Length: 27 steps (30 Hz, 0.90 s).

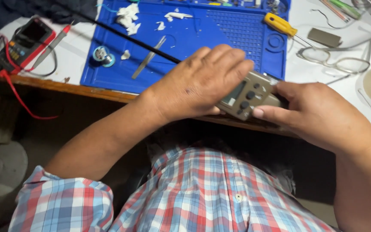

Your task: The person opens the casing of an electronic handheld device, solders connections on the internal circuit board using a soldering iron and tweezers, reinserts a battery, and then closes the casing to test the device.

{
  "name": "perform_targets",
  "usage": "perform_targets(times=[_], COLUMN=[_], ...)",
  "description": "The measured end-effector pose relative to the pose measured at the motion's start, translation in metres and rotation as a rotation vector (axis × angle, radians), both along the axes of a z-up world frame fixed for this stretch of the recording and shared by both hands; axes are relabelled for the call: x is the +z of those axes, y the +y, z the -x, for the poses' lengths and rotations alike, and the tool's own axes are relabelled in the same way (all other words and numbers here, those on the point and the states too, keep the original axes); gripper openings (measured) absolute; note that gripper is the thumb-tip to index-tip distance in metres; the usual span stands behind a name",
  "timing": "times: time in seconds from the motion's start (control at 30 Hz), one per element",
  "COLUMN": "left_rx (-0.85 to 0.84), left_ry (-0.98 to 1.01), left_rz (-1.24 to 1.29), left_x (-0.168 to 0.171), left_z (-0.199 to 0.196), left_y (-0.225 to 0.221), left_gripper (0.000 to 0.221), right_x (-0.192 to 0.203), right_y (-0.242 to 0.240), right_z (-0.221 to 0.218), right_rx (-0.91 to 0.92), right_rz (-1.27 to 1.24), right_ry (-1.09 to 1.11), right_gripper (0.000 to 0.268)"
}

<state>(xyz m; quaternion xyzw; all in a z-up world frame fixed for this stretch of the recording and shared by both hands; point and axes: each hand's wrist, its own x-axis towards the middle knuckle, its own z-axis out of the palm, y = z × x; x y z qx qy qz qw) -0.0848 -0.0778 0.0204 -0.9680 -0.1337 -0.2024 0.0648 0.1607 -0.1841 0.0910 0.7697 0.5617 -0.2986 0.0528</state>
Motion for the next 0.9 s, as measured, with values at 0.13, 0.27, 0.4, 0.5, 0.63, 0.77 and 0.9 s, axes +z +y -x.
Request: perform_targets(times=[0.13,0.27,0.4,0.5,0.63,0.77,0.9], left_rx=[0.069,0.067,0.077,0.108,0.235,0.384,0.135], left_ry=[-0.067,-0.131,0.012,-0.057,-0.835,-0.838,-1.028], left_rz=[-0.173,-0.324,-0.150,-0.081,0.138,1.138,1.692], left_x=[0.005,0.015,0.019,0.025,-0.020,-0.016,-0.026], left_z=[0.000,-0.004,-0.004,0.011,0.006,-0.013,-0.028], left_y=[-0.017,-0.022,-0.030,-0.039,-0.067,-0.073,-0.055], left_gripper=[0.065,0.052,0.101,0.146,0.050,0.091,0.080], right_x=[-0.048,-0.061,-0.060,-0.073,-0.082,-0.086,-0.093], right_y=[-0.018,-0.029,-0.030,-0.035,-0.036,-0.029,-0.018], right_z=[-0.040,-0.051,-0.060,-0.069,-0.068,-0.065,-0.058], right_rx=[0.121,0.162,0.239,0.140,0.084,0.061,0.062], right_rz=[-0.213,-0.497,-0.645,-0.650,-0.656,-0.619,-0.597], right_ry=[0.102,0.248,0.317,0.440,0.491,0.577,0.591], right_gripper=[0.051,0.042,0.033,0.029,0.036,0.035,0.030])
